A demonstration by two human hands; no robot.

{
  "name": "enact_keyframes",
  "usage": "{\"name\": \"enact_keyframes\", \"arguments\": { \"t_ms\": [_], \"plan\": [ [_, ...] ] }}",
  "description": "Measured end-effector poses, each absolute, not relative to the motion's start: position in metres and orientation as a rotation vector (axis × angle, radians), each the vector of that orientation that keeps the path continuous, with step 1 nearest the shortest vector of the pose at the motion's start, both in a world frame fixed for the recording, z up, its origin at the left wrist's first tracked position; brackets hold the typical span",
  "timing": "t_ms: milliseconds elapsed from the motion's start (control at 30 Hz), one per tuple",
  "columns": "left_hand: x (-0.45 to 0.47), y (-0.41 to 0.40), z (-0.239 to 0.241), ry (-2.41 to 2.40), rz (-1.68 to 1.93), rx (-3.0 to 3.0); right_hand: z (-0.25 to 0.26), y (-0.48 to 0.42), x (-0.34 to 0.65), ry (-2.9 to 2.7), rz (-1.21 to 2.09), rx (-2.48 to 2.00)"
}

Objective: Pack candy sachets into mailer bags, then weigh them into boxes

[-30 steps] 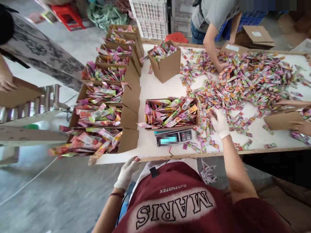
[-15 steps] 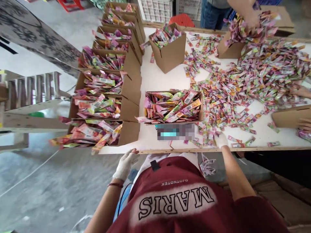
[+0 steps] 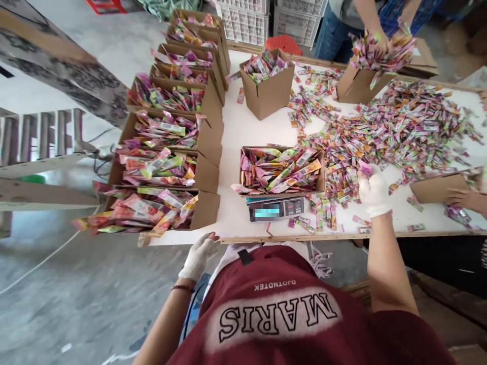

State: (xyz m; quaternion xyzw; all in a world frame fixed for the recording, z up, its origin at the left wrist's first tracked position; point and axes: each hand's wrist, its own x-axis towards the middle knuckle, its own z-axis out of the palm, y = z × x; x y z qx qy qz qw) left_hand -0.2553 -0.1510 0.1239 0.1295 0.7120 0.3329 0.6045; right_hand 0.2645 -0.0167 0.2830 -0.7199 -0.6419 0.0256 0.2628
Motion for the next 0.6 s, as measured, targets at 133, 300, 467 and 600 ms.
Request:
{"name": "enact_keyframes", "arguments": {
  "t_ms": [133,300,467,600],
  "plan": [
    [-0.268,-0.161,0.125,1.666,0.785,0.224,0.306,-0.021,0.24,-1.702,0.116,-1.809],
    [-0.271,-0.168,0.124,1.637,0.817,0.18,0.339,-0.01,0.167,-1.976,0.273,-1.533],
    [-0.294,-0.164,0.127,1.57,1.049,0.08,0.346,-0.013,0.115,-2.436,0.375,-1.314],
    [-0.323,-0.149,0.136,1.521,1.226,-0.013,0.311,-0.017,0.109,-2.759,0.487,-1.439]
  ]
}}
